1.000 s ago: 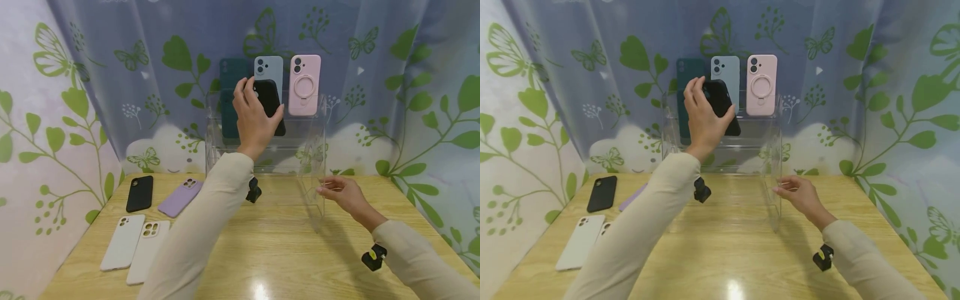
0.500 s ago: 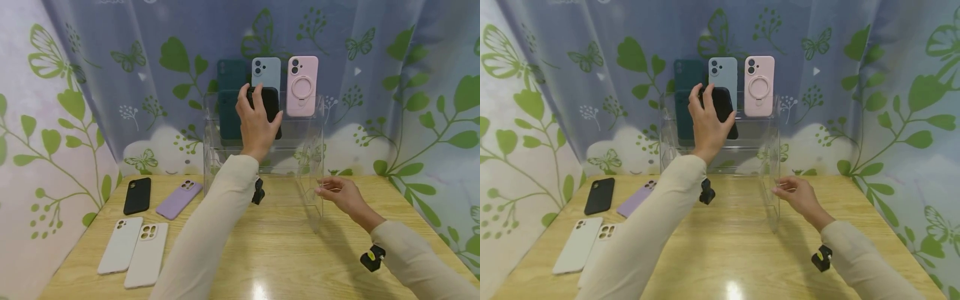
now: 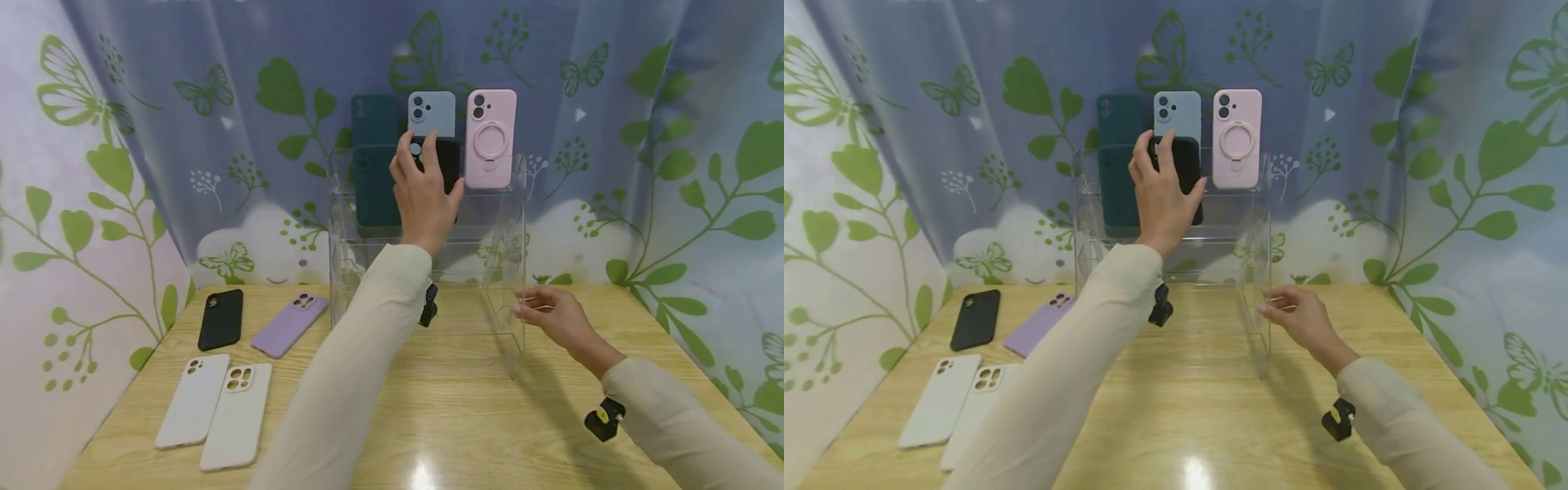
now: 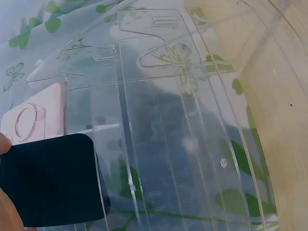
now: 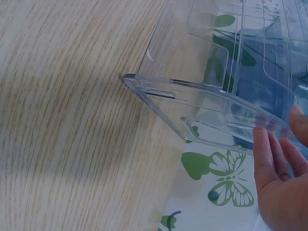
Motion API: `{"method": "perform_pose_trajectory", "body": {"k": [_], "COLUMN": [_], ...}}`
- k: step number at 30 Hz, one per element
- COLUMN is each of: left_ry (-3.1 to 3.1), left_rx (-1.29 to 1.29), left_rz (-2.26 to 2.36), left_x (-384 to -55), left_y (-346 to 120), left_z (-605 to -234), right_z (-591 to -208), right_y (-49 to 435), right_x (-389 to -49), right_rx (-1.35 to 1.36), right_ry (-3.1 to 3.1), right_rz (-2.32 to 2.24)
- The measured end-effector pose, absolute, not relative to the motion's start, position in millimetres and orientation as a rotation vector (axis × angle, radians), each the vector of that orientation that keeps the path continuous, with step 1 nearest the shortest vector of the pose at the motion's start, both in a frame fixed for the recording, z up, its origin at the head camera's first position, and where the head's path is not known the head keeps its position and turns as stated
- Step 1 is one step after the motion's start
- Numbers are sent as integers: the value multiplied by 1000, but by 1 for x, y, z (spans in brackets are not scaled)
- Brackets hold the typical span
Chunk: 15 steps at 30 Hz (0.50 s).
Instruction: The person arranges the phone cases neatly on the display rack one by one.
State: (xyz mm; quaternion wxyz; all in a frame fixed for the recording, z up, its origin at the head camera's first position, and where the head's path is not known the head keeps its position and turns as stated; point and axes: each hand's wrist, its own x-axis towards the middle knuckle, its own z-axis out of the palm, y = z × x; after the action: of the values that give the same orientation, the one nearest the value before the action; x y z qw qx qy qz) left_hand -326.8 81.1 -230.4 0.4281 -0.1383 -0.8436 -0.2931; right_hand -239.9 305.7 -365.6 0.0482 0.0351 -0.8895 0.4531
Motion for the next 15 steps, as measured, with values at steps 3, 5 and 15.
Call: {"method": "perform_pose_trajectory", "body": {"k": [3, 5, 15], "left_ry": [-2135, -2153, -2144], "left_rx": [-317, -304, -318], "left_rz": [-742, -734, -720], "left_x": [-328, -330, -331], "left_y": [80, 80, 85], "left_z": [-236, -240, -243], "right_z": [-366, -366, -366], "right_y": [306, 306, 306], "right_x": [-240, -240, -240], "right_rx": [102, 101, 94], "right_ry": [-2711, -2709, -2704], "right_rz": [1376, 1376, 1387]}}
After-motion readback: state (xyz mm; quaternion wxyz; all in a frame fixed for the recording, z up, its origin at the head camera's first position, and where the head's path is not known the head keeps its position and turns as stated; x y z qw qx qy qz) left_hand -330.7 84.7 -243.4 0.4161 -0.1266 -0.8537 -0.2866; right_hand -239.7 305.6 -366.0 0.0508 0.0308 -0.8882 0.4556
